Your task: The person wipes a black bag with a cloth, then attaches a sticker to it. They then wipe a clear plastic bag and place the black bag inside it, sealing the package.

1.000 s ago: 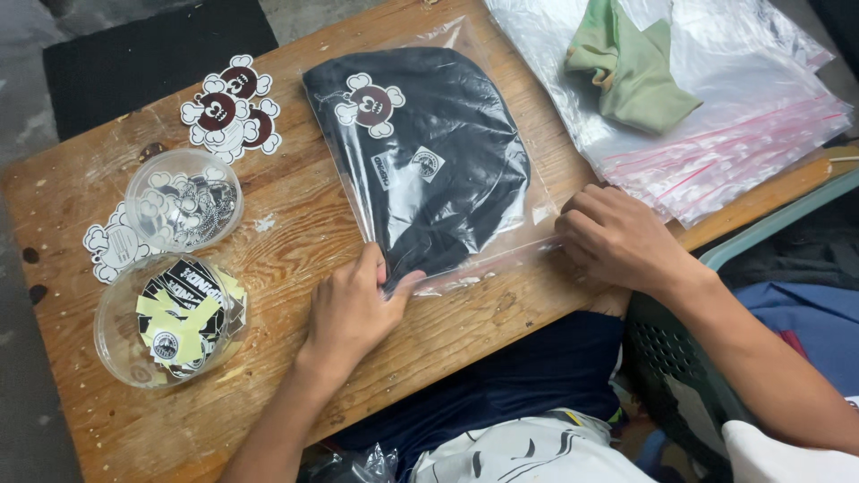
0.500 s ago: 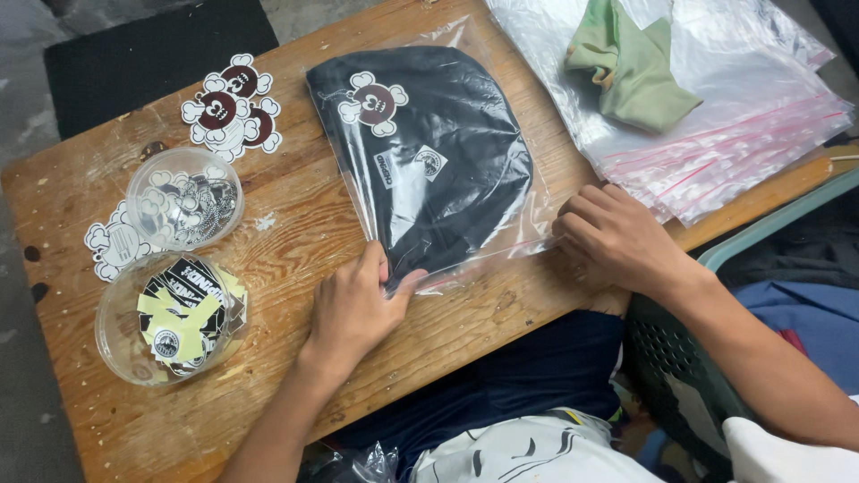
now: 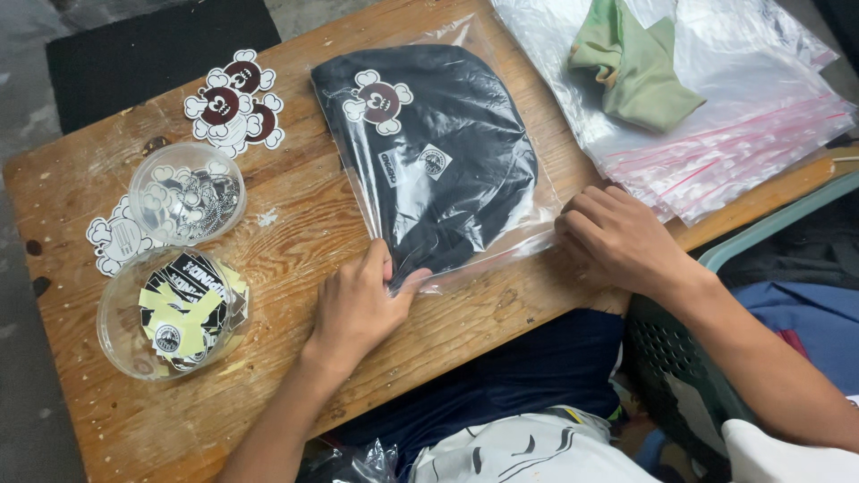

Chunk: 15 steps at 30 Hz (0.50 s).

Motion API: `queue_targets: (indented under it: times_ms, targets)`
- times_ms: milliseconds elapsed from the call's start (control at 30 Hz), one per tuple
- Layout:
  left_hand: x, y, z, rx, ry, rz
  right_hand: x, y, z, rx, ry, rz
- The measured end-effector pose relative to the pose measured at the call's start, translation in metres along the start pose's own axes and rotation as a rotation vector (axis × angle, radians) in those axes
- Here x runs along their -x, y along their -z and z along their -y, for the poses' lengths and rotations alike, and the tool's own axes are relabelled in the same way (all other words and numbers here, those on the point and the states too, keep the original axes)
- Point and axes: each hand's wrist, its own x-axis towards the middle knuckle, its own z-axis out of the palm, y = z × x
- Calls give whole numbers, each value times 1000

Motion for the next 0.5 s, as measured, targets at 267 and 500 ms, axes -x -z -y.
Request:
queue_targets:
  times_ms: [267, 500]
  targets:
    - [-1, -4, 3, -1, 9, 12, -4, -8, 6, 30, 41, -9]
    - [0, -1, -1, 6, 2, 18, 0, -6, 3, -37, 65, -82]
